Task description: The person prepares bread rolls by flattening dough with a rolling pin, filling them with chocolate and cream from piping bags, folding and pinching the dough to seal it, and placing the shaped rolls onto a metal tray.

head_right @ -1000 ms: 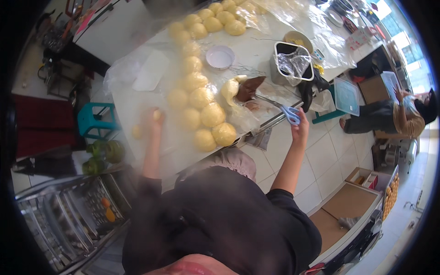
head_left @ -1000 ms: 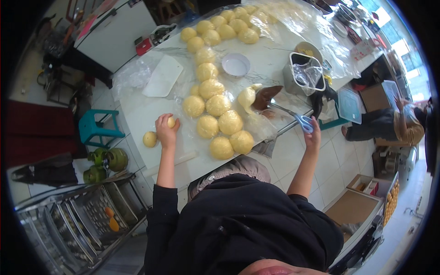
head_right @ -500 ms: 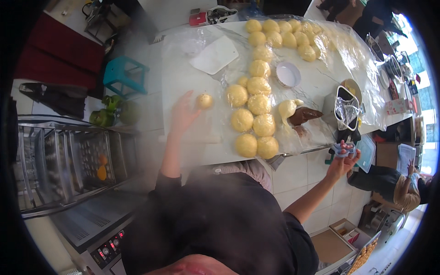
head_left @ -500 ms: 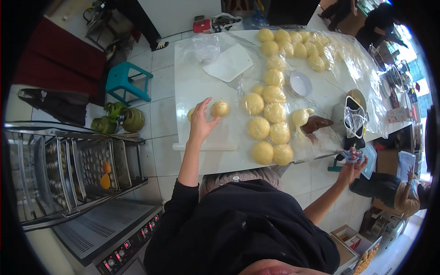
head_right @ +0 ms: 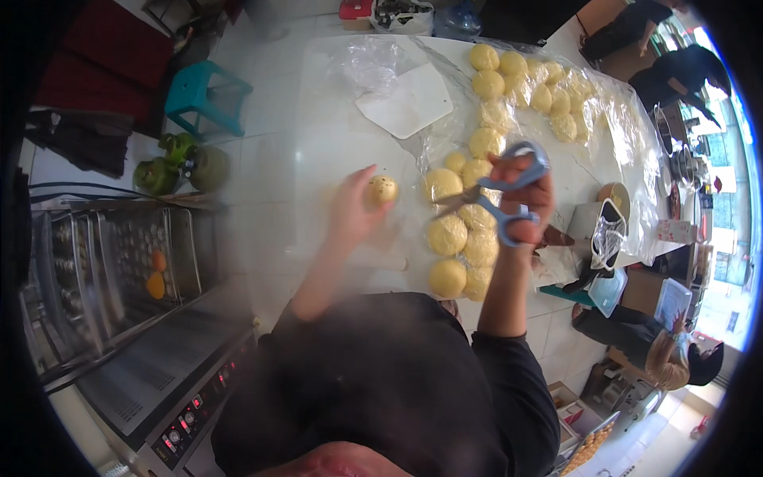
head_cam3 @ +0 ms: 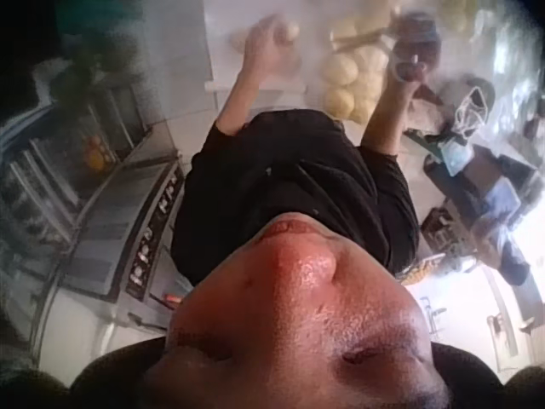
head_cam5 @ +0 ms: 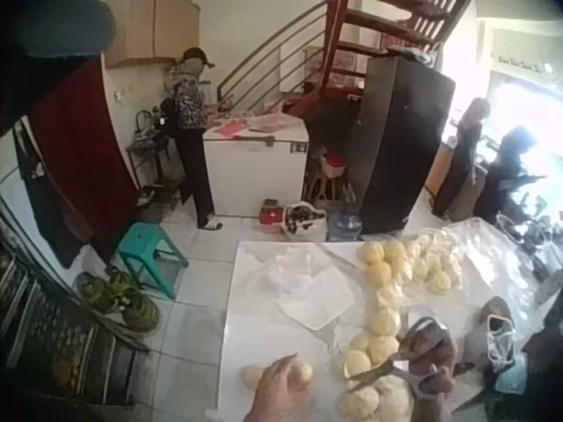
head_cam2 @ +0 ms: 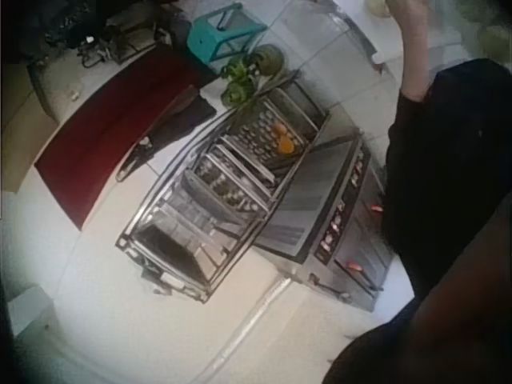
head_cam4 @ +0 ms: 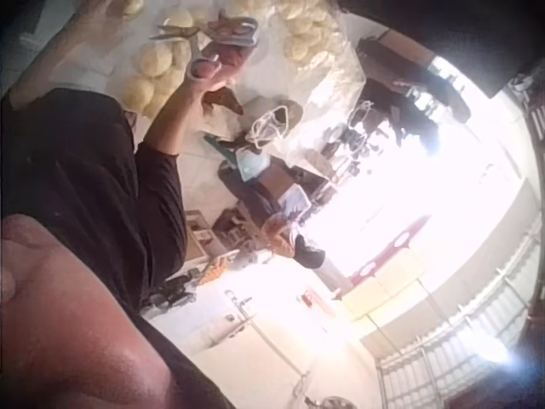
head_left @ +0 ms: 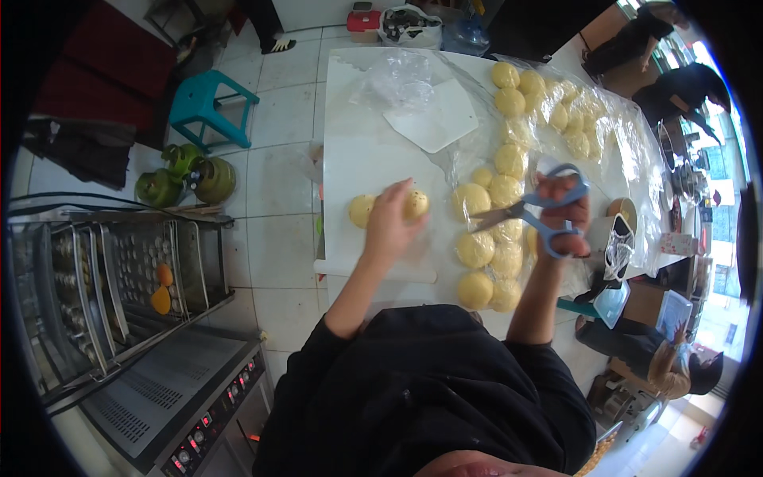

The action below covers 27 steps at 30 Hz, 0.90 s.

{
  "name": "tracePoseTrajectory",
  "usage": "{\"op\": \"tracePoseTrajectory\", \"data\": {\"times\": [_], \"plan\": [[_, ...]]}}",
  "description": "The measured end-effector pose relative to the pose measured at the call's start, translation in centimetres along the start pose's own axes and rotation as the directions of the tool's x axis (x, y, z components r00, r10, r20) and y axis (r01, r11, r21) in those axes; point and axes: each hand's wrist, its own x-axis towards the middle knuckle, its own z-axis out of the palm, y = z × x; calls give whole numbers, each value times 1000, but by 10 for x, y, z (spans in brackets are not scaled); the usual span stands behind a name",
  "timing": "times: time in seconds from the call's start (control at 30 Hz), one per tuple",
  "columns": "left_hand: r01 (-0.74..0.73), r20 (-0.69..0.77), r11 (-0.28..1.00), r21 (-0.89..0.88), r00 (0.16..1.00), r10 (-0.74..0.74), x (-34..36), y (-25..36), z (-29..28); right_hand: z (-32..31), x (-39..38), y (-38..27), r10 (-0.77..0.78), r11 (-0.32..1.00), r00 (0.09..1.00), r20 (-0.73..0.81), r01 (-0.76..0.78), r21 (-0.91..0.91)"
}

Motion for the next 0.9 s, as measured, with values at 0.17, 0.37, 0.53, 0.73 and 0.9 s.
{"op": "tracePoseTrajectory", "data": {"times": [0.17,0.37,0.53,0.73,0.9], "plan": [[173,117,972,160,974,-193,-6,-11,34,57,8,38,43,993,989,141,-57,101],[195,110,978,76,973,-203,-12,0,24,63,-1,57,73,987,958,277,-109,116],[171,5,980,105,985,-173,-7,8,-8,62,-4,65,27,979,952,304,-87,186],[212,-195,973,-85,954,-225,-7,2,-42,64,-5,68,36,981,944,327,-96,170],[405,-262,911,-83,873,-412,-12,-22,-58,63,-7,68,50,993,951,305,-80,86]]}}
